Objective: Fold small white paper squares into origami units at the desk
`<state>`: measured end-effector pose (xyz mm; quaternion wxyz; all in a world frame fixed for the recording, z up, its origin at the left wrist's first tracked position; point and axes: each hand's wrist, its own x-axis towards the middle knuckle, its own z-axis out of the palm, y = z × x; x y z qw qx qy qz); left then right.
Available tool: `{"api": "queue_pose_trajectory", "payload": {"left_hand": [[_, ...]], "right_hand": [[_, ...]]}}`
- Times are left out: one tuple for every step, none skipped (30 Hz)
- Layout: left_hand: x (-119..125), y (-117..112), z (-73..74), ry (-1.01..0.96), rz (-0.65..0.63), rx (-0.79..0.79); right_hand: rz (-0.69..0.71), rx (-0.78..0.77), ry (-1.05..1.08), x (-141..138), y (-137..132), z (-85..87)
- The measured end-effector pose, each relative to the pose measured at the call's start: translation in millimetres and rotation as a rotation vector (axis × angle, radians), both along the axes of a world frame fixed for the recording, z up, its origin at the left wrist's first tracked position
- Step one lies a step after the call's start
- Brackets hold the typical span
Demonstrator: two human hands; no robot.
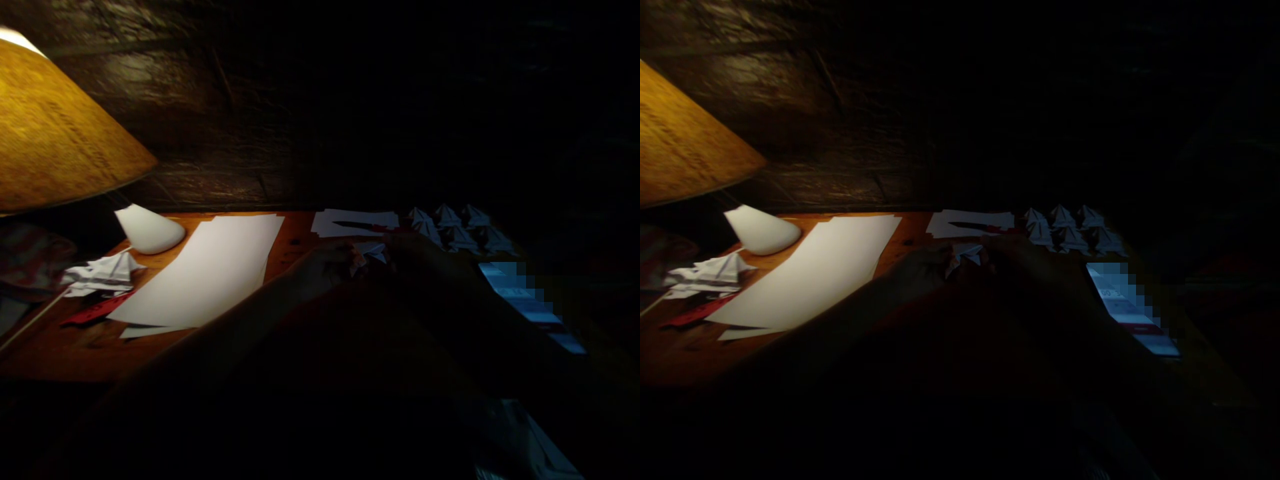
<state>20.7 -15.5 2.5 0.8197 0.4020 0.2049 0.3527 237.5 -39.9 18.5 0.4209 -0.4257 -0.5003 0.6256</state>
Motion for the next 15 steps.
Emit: {"api": "queue_pose_trajectory", "payload": {"left_hand": [[-0.2,0.5,-0.3,-0.003,-0.001,-0.013],[-0.5,0.9,-0.4,0.002,-0.004,-0.028],[-0.6,1.2,-0.2,0.016,-0.005,-0.040],[-0.7,1.3,0.3,0.035,-0.004,-0.050],[-0.7,1.1,1.0,0.056,0.003,-0.059],[-0.6,0.7,1.8,0.074,0.013,-0.067],[-0.4,0.2,2.7,0.084,0.027,-0.074],[-0.1,-0.3,3.5,0.090,0.044,-0.075],[0.3,-0.8,4.2,0.094,0.062,-0.065],[0.6,-1.1,4.8,0.099,0.080,-0.047],[0.9,-1.4,5.2,0.108,0.097,-0.023],[1.1,-1.5,5.4,0.121,0.107,0.002],[1.3,-1.5,5.4,0.135,0.115,0.020],[1.4,-1.4,5.3,0.145,0.122,0.029],[1.4,-1.4,5.0,0.149,0.123,0.035]], "right_hand": [[-0.013,-0.003,0.013,0.3,1.4,-1.8],[-0.024,-0.005,0.033,0.5,2.1,-3.1],[-0.034,-0.006,0.053,0.6,1.9,-3.8],[-0.037,-0.004,0.062,0.7,0.8,-3.7],[-0.038,-0.006,0.067,0.6,-1.1,-3.0],[-0.043,-0.011,0.072,0.3,-3.8,-1.7],[-0.048,-0.019,0.076,-0.3,-6.9,-0.2],[-0.048,-0.026,0.082,-1.1,-10.2,1.4],[-0.041,-0.031,0.090,-2.1,-13.4,3.0],[-0.027,-0.033,0.091,-3.3,-16.1,4.2],[-0.005,-0.032,0.084,-4.5,-18.1,5.0],[0.020,-0.030,0.071,-5.5,-19.0,5.2],[0.038,-0.026,0.055,-6.2,-18.8,4.9],[0.044,-0.017,0.041,-6.5,-17.5,4.0],[0.036,-0.004,0.033,-6.2,-15.1,2.7]]}}
